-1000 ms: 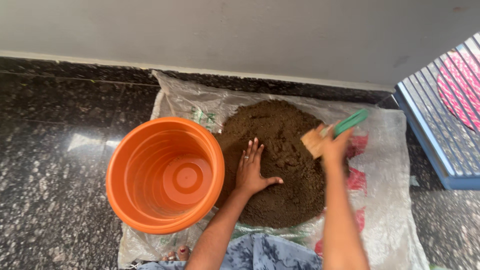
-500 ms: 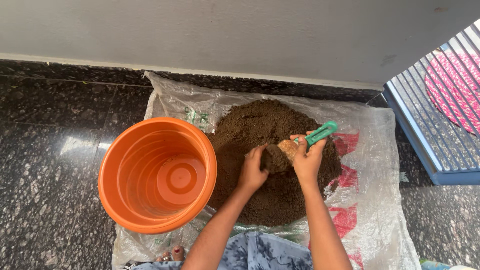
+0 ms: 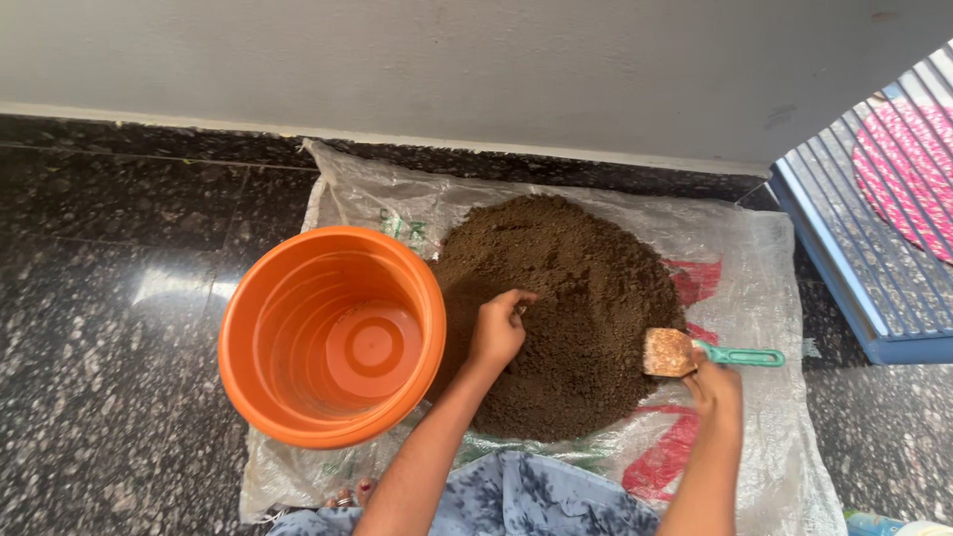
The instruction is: The person mixes soil on a plastic sheet by hand and with a small spade, then transfers it into an orange pot.
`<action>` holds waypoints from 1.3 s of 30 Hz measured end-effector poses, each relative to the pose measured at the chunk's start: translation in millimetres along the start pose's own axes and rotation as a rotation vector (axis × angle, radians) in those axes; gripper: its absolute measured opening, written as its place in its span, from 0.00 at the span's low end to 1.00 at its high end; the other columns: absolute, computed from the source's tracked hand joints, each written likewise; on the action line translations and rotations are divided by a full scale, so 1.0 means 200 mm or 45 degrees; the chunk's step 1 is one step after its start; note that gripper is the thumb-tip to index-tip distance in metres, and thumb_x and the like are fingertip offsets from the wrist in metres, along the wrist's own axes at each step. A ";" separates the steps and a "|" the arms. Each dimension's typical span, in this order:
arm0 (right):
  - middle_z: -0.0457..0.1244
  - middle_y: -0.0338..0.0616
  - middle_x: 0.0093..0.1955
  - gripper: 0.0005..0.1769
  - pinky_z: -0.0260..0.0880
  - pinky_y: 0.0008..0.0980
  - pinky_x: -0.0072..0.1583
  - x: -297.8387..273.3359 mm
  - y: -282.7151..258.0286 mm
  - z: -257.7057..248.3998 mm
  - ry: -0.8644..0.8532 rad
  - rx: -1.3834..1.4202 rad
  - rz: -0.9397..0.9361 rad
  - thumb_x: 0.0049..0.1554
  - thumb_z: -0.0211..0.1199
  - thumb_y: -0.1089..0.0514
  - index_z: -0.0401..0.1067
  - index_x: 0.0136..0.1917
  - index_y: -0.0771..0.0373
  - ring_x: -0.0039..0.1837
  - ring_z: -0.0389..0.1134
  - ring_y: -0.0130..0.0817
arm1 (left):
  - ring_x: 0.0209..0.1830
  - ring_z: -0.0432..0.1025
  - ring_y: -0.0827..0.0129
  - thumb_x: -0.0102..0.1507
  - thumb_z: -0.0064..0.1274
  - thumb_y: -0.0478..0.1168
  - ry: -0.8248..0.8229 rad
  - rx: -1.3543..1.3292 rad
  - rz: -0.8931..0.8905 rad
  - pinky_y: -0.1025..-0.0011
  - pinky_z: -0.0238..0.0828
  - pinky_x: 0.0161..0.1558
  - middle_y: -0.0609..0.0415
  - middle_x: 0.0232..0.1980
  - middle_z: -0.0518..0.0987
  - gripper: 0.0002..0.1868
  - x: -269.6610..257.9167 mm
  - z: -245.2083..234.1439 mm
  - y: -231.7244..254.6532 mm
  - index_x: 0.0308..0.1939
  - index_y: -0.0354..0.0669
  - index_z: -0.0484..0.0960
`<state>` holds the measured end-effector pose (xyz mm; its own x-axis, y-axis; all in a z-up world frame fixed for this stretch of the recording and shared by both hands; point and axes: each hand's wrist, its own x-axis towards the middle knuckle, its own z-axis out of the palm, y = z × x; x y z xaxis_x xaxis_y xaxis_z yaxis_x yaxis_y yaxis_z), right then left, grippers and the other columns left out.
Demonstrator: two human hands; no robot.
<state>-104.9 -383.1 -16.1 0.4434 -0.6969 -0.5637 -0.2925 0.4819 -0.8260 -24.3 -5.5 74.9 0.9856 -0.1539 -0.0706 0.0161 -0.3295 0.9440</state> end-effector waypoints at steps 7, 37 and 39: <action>0.69 0.50 0.64 0.20 0.68 0.43 0.67 -0.60 -0.24 0.32 -0.303 -1.603 -0.427 0.57 0.68 0.54 0.78 0.62 0.61 0.63 0.71 0.44 | 0.65 0.67 0.60 0.50 0.38 0.12 -0.087 -0.079 0.241 0.73 0.77 0.44 0.45 0.66 0.73 0.35 0.01 -0.01 0.03 0.57 0.37 0.79; 0.68 0.48 0.67 0.29 0.70 0.35 0.68 -1.10 -0.05 0.88 -0.485 -0.722 -1.161 0.56 0.51 0.78 0.73 0.68 0.64 0.68 0.70 0.39 | 0.54 0.80 0.63 0.66 0.40 0.20 0.270 -0.663 0.009 0.73 0.74 0.58 0.54 0.49 0.86 0.19 0.02 0.17 0.16 0.46 0.41 0.85; 0.66 0.49 0.69 0.30 0.69 0.35 0.68 -1.11 -0.09 0.86 -0.622 -0.721 -1.097 0.57 0.51 0.77 0.72 0.70 0.62 0.69 0.69 0.39 | 0.76 0.69 0.56 0.59 0.36 0.22 0.146 -0.564 0.289 0.60 0.64 0.74 0.46 0.60 0.85 0.26 0.00 0.16 0.19 0.52 0.40 0.85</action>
<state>-51.6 -145.2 125.0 0.9281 -0.3386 0.1548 -0.0162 -0.4522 -0.8918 -30.2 -48.4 99.7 0.9842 -0.0644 0.1647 -0.1552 0.1311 0.9791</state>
